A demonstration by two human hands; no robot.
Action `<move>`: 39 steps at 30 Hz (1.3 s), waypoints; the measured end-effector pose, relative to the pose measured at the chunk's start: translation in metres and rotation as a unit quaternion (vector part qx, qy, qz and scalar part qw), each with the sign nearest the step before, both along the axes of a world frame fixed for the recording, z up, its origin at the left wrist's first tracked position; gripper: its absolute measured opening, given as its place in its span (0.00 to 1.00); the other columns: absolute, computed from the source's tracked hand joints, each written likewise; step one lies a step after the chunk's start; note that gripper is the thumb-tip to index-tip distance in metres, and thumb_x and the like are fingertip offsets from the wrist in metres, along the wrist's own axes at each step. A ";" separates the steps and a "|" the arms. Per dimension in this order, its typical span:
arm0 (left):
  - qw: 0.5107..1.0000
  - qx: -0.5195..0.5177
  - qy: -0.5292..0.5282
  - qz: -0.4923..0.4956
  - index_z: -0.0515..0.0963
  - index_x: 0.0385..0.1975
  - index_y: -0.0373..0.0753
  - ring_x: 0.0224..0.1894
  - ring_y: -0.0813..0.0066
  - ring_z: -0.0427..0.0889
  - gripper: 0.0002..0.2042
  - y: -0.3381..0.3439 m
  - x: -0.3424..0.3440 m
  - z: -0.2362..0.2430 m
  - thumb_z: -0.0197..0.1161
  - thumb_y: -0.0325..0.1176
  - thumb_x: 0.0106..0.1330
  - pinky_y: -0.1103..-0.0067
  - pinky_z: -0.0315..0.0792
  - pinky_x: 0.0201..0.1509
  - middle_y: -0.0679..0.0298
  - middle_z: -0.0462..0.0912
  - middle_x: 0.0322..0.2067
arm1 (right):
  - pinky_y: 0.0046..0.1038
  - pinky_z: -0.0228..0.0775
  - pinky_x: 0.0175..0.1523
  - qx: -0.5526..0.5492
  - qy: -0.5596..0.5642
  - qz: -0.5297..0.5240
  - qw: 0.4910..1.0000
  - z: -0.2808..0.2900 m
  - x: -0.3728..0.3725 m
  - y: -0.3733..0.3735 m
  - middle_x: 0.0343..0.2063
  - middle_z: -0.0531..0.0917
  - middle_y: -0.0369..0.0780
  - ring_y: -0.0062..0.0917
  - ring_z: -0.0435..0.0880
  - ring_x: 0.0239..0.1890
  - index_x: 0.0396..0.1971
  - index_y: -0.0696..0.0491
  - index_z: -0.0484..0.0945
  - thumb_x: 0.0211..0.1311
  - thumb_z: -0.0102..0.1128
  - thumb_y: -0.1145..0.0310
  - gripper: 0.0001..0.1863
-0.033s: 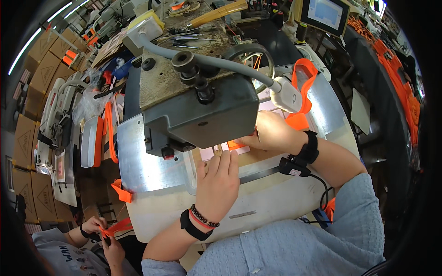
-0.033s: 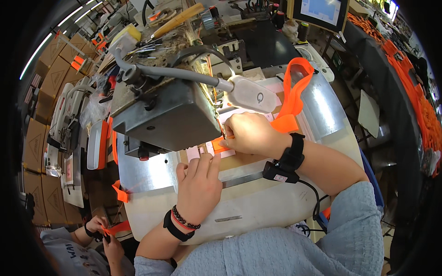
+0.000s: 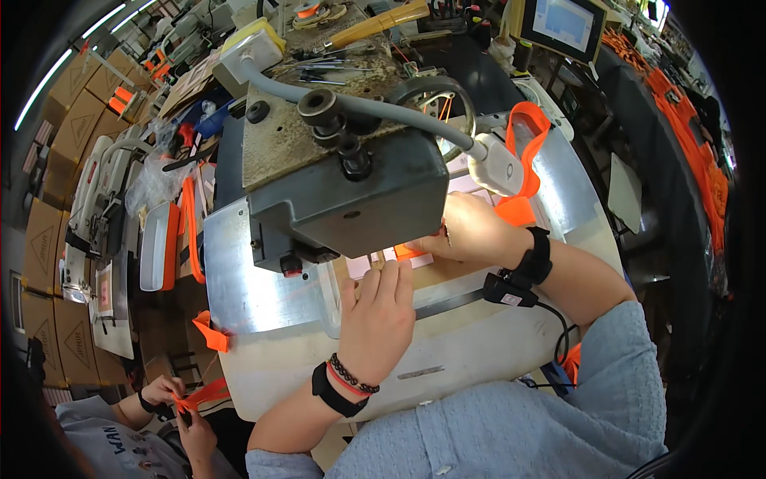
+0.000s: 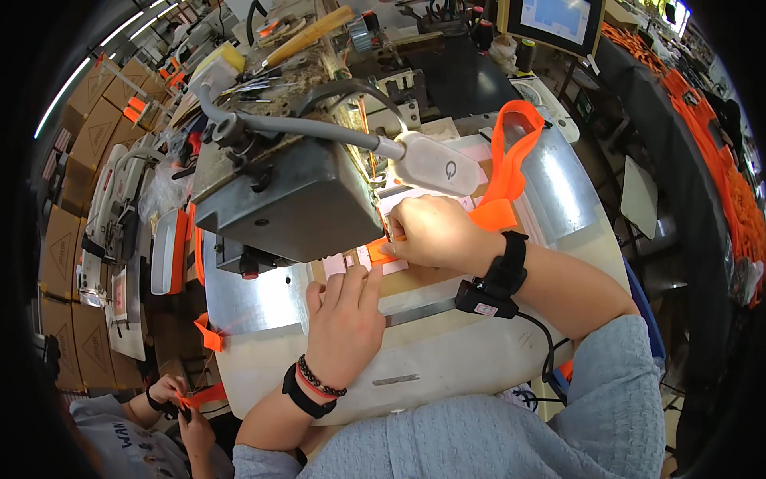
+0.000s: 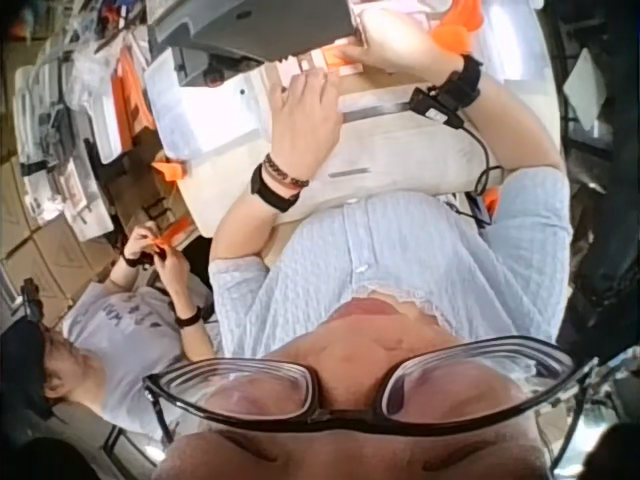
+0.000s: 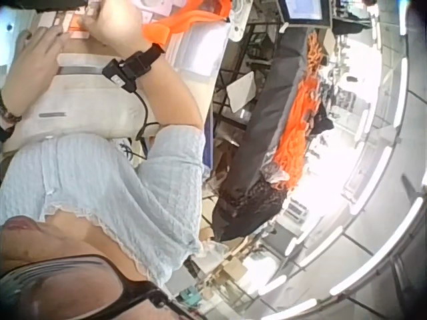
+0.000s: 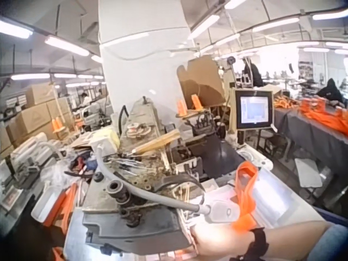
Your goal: Using an industrial pattern sewing machine to attach or sew orange webbing straps.
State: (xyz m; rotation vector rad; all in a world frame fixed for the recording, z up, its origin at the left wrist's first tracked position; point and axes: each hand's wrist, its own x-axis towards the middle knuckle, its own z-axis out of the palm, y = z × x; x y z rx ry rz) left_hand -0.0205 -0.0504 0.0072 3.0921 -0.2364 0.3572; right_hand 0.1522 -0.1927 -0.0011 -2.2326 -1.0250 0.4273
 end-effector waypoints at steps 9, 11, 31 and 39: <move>0.998 -0.061 0.027 0.016 0.75 0.61 0.39 0.52 0.58 0.69 0.28 0.013 0.009 -0.003 0.61 0.29 0.55 0.61 0.59 0.57 0.58 0.73 0.45 | 0.37 0.75 0.38 -0.025 0.000 -0.002 1.000 0.001 -0.001 0.002 0.22 0.84 0.43 0.38 0.84 0.29 0.23 0.53 0.79 0.54 0.72 0.50 0.20; 0.999 -0.043 0.019 0.014 0.75 0.61 0.40 0.53 0.58 0.69 0.28 0.013 0.009 -0.002 0.61 0.29 0.55 0.61 0.59 0.58 0.58 0.72 0.46 | 0.37 0.75 0.38 -0.028 -0.005 -0.002 1.000 0.001 -0.002 0.003 0.23 0.84 0.43 0.38 0.84 0.29 0.23 0.53 0.80 0.54 0.72 0.50 0.20; 0.999 -0.023 -0.016 -0.030 0.75 0.57 0.35 0.54 0.58 0.72 0.26 0.025 0.015 -0.015 0.62 0.28 0.55 0.60 0.63 0.57 0.53 0.73 0.52 | 0.40 0.71 0.55 -0.095 -0.142 0.075 0.982 0.060 0.004 -0.085 0.41 0.84 0.45 0.39 0.81 0.49 0.52 0.52 0.80 0.55 0.70 0.63 0.23; 0.999 -0.029 -0.006 -0.026 0.75 0.57 0.35 0.55 0.58 0.72 0.26 0.027 0.016 -0.019 0.62 0.29 0.55 0.59 0.63 0.58 0.54 0.74 0.52 | 0.34 0.73 0.42 -0.002 -0.023 0.066 0.998 0.077 0.002 -0.071 0.25 0.83 0.43 0.36 0.84 0.33 0.42 0.55 0.81 0.65 0.61 0.69 0.09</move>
